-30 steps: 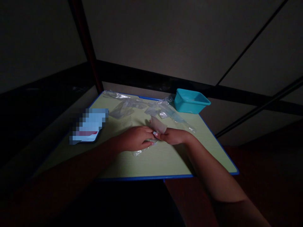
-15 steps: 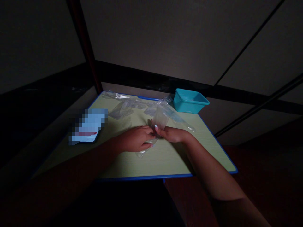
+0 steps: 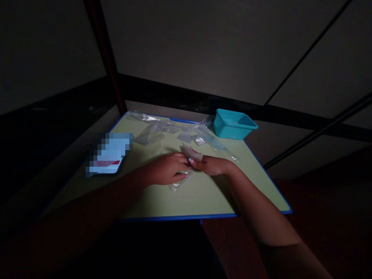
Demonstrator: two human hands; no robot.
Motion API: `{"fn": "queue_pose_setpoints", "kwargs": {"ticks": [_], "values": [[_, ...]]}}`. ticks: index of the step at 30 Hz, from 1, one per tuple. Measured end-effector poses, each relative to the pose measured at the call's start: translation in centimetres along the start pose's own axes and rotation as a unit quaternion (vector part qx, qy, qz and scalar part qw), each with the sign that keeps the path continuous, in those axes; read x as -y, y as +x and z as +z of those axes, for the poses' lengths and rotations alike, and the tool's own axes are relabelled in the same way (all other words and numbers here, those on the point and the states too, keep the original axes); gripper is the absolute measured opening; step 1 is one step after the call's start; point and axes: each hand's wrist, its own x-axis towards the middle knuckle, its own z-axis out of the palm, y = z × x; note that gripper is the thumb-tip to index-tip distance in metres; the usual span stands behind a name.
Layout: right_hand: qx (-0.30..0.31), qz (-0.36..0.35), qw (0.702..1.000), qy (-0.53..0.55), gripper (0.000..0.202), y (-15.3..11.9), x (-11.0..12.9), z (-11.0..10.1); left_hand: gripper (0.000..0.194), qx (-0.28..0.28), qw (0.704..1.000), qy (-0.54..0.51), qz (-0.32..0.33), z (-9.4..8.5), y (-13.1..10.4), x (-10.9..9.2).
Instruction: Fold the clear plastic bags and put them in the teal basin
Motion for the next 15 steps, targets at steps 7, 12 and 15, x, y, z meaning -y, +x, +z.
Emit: {"fn": "queue_pose_setpoints", "kwargs": {"ticks": [7, 12, 15], "values": [[0.076, 0.006, 0.994, -0.077, 0.072, 0.2, 0.1, 0.6, 0.023, -0.13, 0.939, -0.187, -0.258, -0.8, 0.4, 0.7], [0.081, 0.035, 0.988, -0.126, 0.079, 0.3, 1.0, 1.2, 0.029, -0.137, 0.794, -0.393, -0.444, -0.9, 1.1, 0.6], [0.075, 0.041, 0.987, -0.139, 0.077, 0.3, 1.5, 1.5, 0.023, -0.107, 0.767, -0.437, -0.459, -1.1, 1.1, 0.4]]}}
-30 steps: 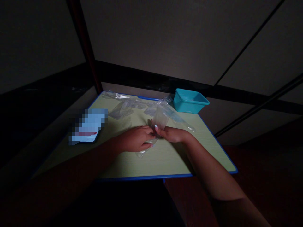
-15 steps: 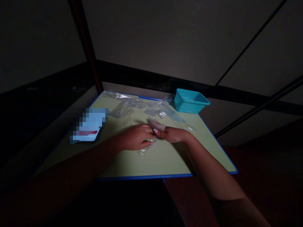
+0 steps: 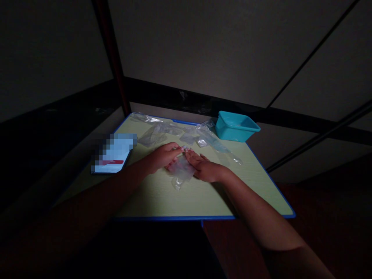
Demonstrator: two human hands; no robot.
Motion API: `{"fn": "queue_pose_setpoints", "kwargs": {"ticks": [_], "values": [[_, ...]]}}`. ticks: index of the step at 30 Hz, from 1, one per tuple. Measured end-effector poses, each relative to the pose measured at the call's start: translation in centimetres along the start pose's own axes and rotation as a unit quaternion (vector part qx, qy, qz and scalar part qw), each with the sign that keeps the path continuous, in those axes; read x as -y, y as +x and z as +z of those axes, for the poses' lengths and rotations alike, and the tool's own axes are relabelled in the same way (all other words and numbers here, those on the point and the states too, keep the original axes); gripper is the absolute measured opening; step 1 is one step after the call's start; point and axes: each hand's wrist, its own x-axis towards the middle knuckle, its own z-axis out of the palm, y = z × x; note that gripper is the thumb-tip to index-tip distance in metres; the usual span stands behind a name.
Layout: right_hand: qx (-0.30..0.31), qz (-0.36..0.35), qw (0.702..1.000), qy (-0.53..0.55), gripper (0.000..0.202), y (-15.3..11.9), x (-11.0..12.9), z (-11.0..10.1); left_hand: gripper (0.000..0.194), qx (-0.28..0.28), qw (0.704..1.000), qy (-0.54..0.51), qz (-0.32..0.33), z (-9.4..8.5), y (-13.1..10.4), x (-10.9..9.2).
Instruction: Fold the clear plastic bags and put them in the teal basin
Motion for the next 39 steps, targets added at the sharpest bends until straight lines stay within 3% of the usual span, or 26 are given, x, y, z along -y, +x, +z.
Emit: {"fn": "queue_pose_setpoints", "kwargs": {"ticks": [7, 13, 17, 24, 34, 39], "values": [[-0.001, 0.013, 1.0, -0.018, 0.074, 0.1, 0.4, 0.0, 0.04, 0.08, 0.996, -0.026, -0.012, -0.5, -0.3, 0.3], [-0.019, -0.017, 1.0, 0.016, 0.095, -0.1, -0.8, -0.2, 0.04, 0.079, 0.997, -0.016, -0.008, -0.4, 0.0, 0.9], [-0.003, -0.071, 0.997, 0.042, 0.104, -0.6, -1.0, -0.7, 0.035, 0.067, 0.998, -0.014, 0.006, -0.5, 0.3, 1.3], [-0.065, -0.014, 0.997, 0.041, 0.07, -0.1, -0.6, -0.2, 0.024, 0.034, 0.998, 0.019, 0.045, -0.3, 0.6, 1.4], [-0.043, 0.007, 0.999, 0.008, 0.074, 0.7, 0.0, 0.7, 0.021, -0.045, 0.983, 0.137, 0.116, -0.3, 0.9, 1.8], [-0.072, -0.007, 0.996, 0.045, 0.074, 0.8, -0.3, 0.7, 0.019, -0.08, 0.957, 0.196, 0.197, -0.6, 1.4, 2.3]]}}
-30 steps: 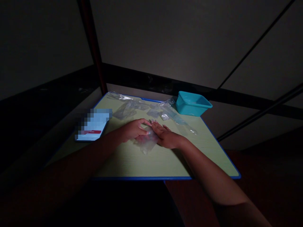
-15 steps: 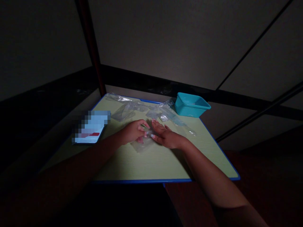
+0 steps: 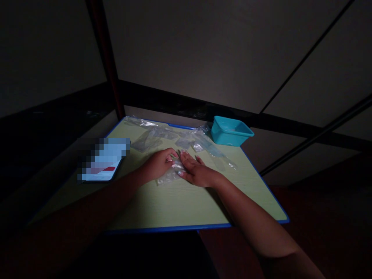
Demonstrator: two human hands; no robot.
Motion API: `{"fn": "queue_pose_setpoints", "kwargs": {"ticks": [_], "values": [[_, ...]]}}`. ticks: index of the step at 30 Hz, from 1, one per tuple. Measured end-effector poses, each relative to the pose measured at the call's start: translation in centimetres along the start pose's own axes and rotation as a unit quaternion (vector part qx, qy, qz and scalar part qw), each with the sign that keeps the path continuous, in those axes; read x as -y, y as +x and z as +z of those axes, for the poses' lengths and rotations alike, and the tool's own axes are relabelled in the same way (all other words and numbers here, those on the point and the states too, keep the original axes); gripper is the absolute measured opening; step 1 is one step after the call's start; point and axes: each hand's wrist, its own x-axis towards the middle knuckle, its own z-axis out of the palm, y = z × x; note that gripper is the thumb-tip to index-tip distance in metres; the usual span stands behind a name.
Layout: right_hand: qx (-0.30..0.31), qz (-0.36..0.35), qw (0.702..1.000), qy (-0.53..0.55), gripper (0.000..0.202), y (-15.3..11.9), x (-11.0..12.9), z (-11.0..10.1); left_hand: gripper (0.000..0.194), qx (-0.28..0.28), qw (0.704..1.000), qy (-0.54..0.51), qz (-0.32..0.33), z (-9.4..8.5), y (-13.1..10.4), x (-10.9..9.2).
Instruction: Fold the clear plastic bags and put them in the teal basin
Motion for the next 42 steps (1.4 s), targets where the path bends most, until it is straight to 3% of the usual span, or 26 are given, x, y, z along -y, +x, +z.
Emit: {"fn": "queue_pose_setpoints", "kwargs": {"ticks": [4, 8, 12, 19, 29, 37, 42], "values": [[-0.078, -0.032, 0.992, 0.097, 0.063, 0.7, -1.2, -0.2, 0.016, 0.011, 0.999, -0.031, 0.033, 0.2, 0.1, 0.5], [-0.145, -0.101, 0.96, 0.217, 0.052, 1.6, -2.1, -0.1, 0.017, 0.022, 0.996, -0.083, 0.035, 0.1, 0.1, 0.1], [-0.12, -0.119, 0.945, 0.28, 0.044, 1.9, -1.9, 0.0, 0.017, 0.043, 0.991, -0.126, 0.029, 0.0, 0.0, -0.6], [-0.074, -0.089, 0.927, 0.357, 0.037, 1.8, -1.9, 0.3, 0.017, 0.062, 0.985, -0.157, 0.024, 0.0, 0.0, -0.7], [-0.094, -0.104, 0.926, 0.35, 0.034, 2.2, -1.8, 0.5, 0.02, 0.067, 0.987, -0.147, 0.006, -0.1, 0.2, -0.4], [-0.051, -0.101, 0.901, 0.419, 0.041, 2.2, -1.7, 0.7, 0.012, 0.061, 0.983, -0.173, 0.032, 0.3, 0.2, -0.4], [-0.09, -0.091, 0.909, 0.396, 0.039, 2.1, -2.0, 0.6, 0.015, 0.049, 0.989, -0.137, 0.029, 0.1, 0.2, -0.5]]}}
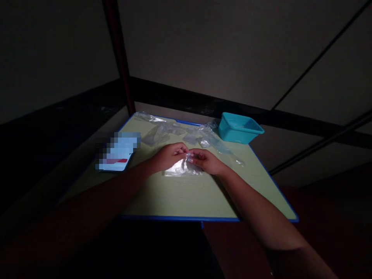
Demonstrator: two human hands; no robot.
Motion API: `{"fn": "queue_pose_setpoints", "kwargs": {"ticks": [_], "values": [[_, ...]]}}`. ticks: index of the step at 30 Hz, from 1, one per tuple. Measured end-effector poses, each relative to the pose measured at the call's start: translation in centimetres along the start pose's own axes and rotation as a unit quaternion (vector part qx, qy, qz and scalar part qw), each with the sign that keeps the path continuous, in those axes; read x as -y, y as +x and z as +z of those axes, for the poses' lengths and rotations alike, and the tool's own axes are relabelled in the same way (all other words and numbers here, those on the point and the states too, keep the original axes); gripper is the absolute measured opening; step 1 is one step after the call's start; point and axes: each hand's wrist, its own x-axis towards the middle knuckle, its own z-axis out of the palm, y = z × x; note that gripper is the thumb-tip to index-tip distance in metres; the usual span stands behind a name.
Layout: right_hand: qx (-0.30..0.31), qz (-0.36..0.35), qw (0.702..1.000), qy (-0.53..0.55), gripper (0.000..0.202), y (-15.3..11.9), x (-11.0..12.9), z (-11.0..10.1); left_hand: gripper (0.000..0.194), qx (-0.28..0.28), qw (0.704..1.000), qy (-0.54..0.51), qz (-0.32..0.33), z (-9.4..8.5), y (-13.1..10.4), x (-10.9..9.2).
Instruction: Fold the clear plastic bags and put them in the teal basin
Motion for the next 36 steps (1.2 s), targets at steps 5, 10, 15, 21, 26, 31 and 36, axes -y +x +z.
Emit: {"fn": "queue_pose_setpoints", "kwargs": {"ticks": [5, 10, 15, 21, 26, 31, 36], "values": [[-0.044, -0.052, 0.986, -0.154, 0.023, 0.1, 0.3, -0.5, 0.021, -0.004, 0.998, 0.063, -0.022, -0.4, -0.1, 0.5], [-0.054, -0.075, 0.958, -0.271, 0.019, 0.1, 0.4, -0.5, 0.018, 0.021, 0.995, 0.086, -0.036, -0.6, 0.0, 1.3], [-0.058, -0.054, 0.951, -0.298, 0.012, 0.0, 0.4, -0.5, 0.022, 0.007, 0.994, 0.099, -0.048, -0.6, 0.3, 1.7], [-0.053, -0.047, 0.948, -0.312, 0.01, -0.1, 0.5, -0.5, 0.025, -0.002, 0.991, 0.125, -0.049, -0.6, 0.3, 1.1], [-0.043, -0.043, 0.95, -0.305, 0.01, -0.2, 0.6, -0.6, 0.021, -0.064, 0.965, 0.243, 0.069, -1.6, 0.5, 0.9], [-0.033, -0.046, 0.957, -0.283, 0.009, -0.3, 0.4, -0.6, 0.025, 0.01, 0.921, 0.366, 0.133, -2.9, 0.6, 1.8], [-0.023, -0.056, 0.962, -0.267, 0.008, -0.3, 0.4, -0.6, 0.027, 0.056, 0.907, 0.404, 0.105, -3.2, 0.6, 2.9]]}}
